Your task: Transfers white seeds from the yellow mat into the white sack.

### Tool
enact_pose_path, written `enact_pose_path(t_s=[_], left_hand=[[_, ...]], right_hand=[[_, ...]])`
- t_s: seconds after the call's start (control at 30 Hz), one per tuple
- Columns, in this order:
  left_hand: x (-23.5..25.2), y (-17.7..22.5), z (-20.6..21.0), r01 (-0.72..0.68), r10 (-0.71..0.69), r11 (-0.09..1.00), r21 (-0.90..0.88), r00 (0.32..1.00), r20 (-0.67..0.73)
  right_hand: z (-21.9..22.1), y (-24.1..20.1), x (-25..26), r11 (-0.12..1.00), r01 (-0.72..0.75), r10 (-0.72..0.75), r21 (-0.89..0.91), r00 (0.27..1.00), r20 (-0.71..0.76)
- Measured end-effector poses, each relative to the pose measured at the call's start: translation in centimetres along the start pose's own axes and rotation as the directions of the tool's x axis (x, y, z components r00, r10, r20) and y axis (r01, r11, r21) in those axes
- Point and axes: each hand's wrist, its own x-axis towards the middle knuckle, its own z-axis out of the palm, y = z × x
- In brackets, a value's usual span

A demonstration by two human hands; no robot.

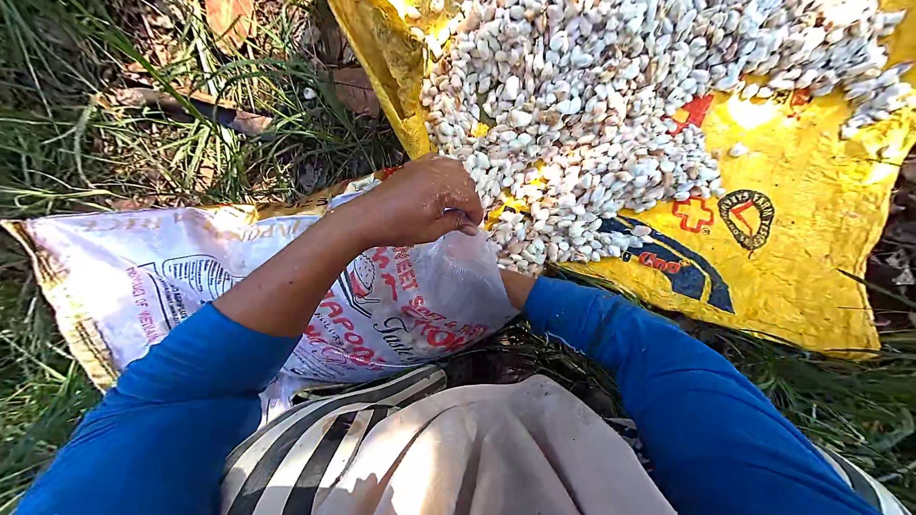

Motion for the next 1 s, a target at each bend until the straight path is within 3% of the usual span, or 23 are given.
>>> enact_pose_path(t_s=[0.03,0.07,0.13,0.2,0.3,0.4,0.47,0.5,0.57,0.6,0.67,0.7,0.73,0.87,0.93,1.0], left_hand=[[0.2,0.0,0.0,-0.01,0.01,1.0,0.007,1.0,0.005],[0.5,0.2,0.2,-0.019,0.019,1.0,0.007,1.0,0.024],[1.0,0.8,0.1,-0.016,0.015,1.0,0.005,0.996,0.09],[1.2,0.9,-0.1,-0.021,0.019,1.0,0.017,0.991,0.132],[0.7,0.6,-0.7,-0.007,0.007,1.0,-0.004,0.992,0.125],[0.3,0.7,-0.8,0.047,-0.039,0.997,-0.056,0.991,0.129],[0.5,0.6,-0.7,0.052,-0.042,0.997,-0.064,0.989,0.144],[0.7,0.6,-0.6,0.04,-0.029,0.997,-0.065,0.988,0.153],[1.3,0.5,-0.6,0.027,-0.014,0.997,-0.07,0.985,0.172],[1.6,0.4,-0.5,0.022,-0.009,0.997,-0.076,0.984,0.176],[2.1,0.3,-0.2,0.004,0.012,0.996,-0.087,0.982,0.189],[2.4,0.3,0.0,-0.007,0.027,0.995,-0.099,0.979,0.201],[2.6,0.4,0.2,-0.018,0.042,0.994,-0.11,0.975,0.216],[2.8,0.9,0.2,-0.01,0.046,0.99,-0.141,0.967,0.252],[2.4,0.9,0.4,-0.002,0.04,0.988,-0.152,0.969,0.245],[1.9,1.0,0.4,0.009,0.028,0.988,-0.157,0.972,0.235]], right_hand=[[1.9,1.6,0.4,0.98,0.164,-0.158,0.114,0.986,-0.057],[2.7,1.6,1.4,0.966,0.222,-0.223,0.131,0.975,-0.007],[3.2,0.0,4.1,0.967,0.223,-0.233,0.124,0.97,0.074],[3.2,-0.6,5.1,0.957,0.23,-0.244,0.178,0.968,0.056],[1.2,0.7,2.1,0.888,0.438,-0.417,0.139,0.895,-0.16],[-2.2,4.3,3.5,0.733,0.581,-0.455,0.355,0.806,-0.379],[-4.4,8.5,4.7,0.708,0.557,-0.239,0.435,0.768,-0.594],[-5.0,10.5,3.5,0.72,0.519,-0.055,0.461,0.705,-0.707],[-5.8,11.6,-2.0,0.738,0.324,0.333,0.591,0.587,-0.738],[-5.2,12.7,-3.4,0.721,0.287,0.466,0.631,0.472,-0.748],[-2.4,17.1,-2.0,0.71,0.316,0.587,0.629,0.227,-0.777],[-0.7,18.3,-0.8,0.698,0.345,0.602,0.628,0.193,-0.775],[1.0,17.8,-0.2,0.661,0.368,0.619,0.654,0.227,-0.752],[3.5,12.1,2.0,0.486,0.415,0.583,0.769,0.502,-0.64],[2.8,9.4,2.4,0.558,0.391,0.434,0.732,0.614,-0.659],[1.1,4.6,0.1,0.748,0.268,0.255,0.607,0.728,-0.636]])
